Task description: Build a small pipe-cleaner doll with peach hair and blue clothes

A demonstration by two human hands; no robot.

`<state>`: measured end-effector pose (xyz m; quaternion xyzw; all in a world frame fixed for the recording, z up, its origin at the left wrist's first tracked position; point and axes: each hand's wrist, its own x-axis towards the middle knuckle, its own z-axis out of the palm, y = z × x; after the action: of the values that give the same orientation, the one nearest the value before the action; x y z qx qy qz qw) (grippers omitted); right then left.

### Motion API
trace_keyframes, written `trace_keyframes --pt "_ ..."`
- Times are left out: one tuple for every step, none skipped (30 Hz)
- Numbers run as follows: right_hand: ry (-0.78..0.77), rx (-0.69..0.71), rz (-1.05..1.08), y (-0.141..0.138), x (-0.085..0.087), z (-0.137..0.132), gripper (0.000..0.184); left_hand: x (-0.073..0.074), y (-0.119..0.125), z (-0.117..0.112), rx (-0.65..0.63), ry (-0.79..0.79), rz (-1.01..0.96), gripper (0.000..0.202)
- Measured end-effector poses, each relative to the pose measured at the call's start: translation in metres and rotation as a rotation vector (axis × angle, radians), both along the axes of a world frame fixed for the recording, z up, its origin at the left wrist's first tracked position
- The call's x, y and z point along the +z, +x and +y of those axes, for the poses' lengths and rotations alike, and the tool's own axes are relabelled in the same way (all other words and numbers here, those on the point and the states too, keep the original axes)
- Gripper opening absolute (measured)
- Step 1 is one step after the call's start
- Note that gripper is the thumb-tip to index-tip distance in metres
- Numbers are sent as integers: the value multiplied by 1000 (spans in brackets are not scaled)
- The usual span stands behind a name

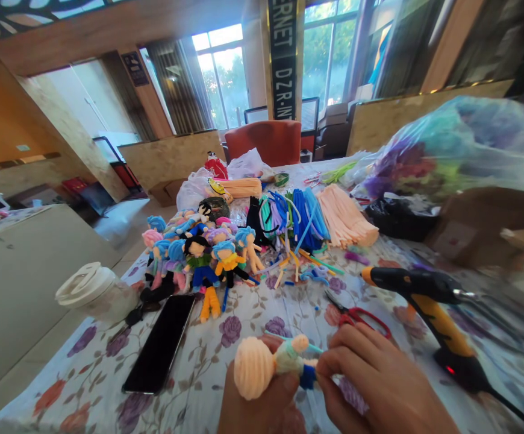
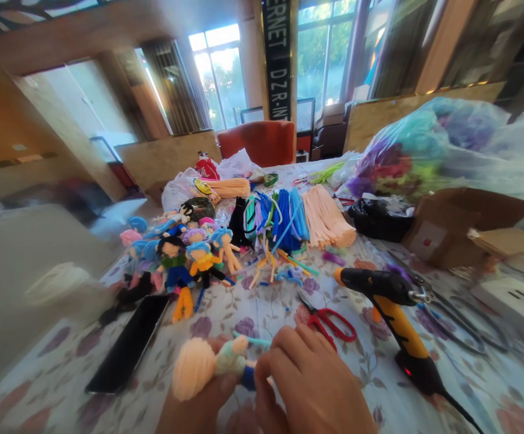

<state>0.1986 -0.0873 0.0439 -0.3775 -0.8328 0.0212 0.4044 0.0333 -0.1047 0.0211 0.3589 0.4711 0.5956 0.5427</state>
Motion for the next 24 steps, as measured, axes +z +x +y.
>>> trace_keyframes --pt "-4 -4 1 0 0 0 20 0 0 1 -2 6 2 23" --pt "-4 -5 1 -1 0 0 20 -1 0 1 -10 16 7 22" --pt "0 -8 5 -1 0 0 20 -1 0 2 -18 26 13 22" --pt "3 -9 5 -2 0 1 21 -1 0 2 -26 34 17 21" --pt "4 -10 5 -3 -1 1 21 -1 0 3 -32 46 17 21" --pt "4 -13 3 -3 -1 2 21 0 0 3 -37 59 19 22" --pt "2 -17 -2 -3 -1 2 21 0 0 3 -37 69 24 22" --pt "3 -19 -6 -3 -2 2 21 1 0 3 -34 74 31 21" --pt "0 -19 -10 -3 -2 3 21 1 0 3 -30 76 33 20" --pt "4 -21 -7 -3 -2 3 21 1 0 3 -27 73 34 19" --pt "4 -20 -5 -2 -2 2 21 1 0 3 -25 66 35 18" --pt "6 -19 -3 -2 -2 2 21 1 0 3 -24 54 37 17" --pt "8 -19 -2 -2 -2 2 21 0 0 3 -25 41 41 16" --pt "9 -23 -2 -2 -1 1 21 0 0 3 -29 33 52 15" --pt "8 -27 -6 -2 -1 1 21 -1 0 4 -35 26 70 15" --pt "13 -31 -10 -2 -1 0 21 -1 0 4 -39 20 87 14" --pt "13 -35 -16 -3 0 0 22 -2 -1 4 -39 13 100 13" --pt "16 -38 -16 -4 0 -1 22 -1 0 3 -32 4 111 12" --pt "18 -39 -13 -4 0 -1 23 -1 0 3 -17 -7 123 12" --pt "16 -38 -14 -5 0 -1 23 0 1 2 7 -22 137 12" --pt "15 -32 -17 -5 0 -2 23 0 2 1 40 -44 157 13" --pt "10 -27 -25 -5 0 -2 22 1 3 0 79 -71 189 14" --pt "4 -25 -37 -5 1 -3 22 1 5 -1 122 -106 237 17" --pt "3 -22 -47 -4 1 -3 21 1 5 -1 163 -140 291 19"
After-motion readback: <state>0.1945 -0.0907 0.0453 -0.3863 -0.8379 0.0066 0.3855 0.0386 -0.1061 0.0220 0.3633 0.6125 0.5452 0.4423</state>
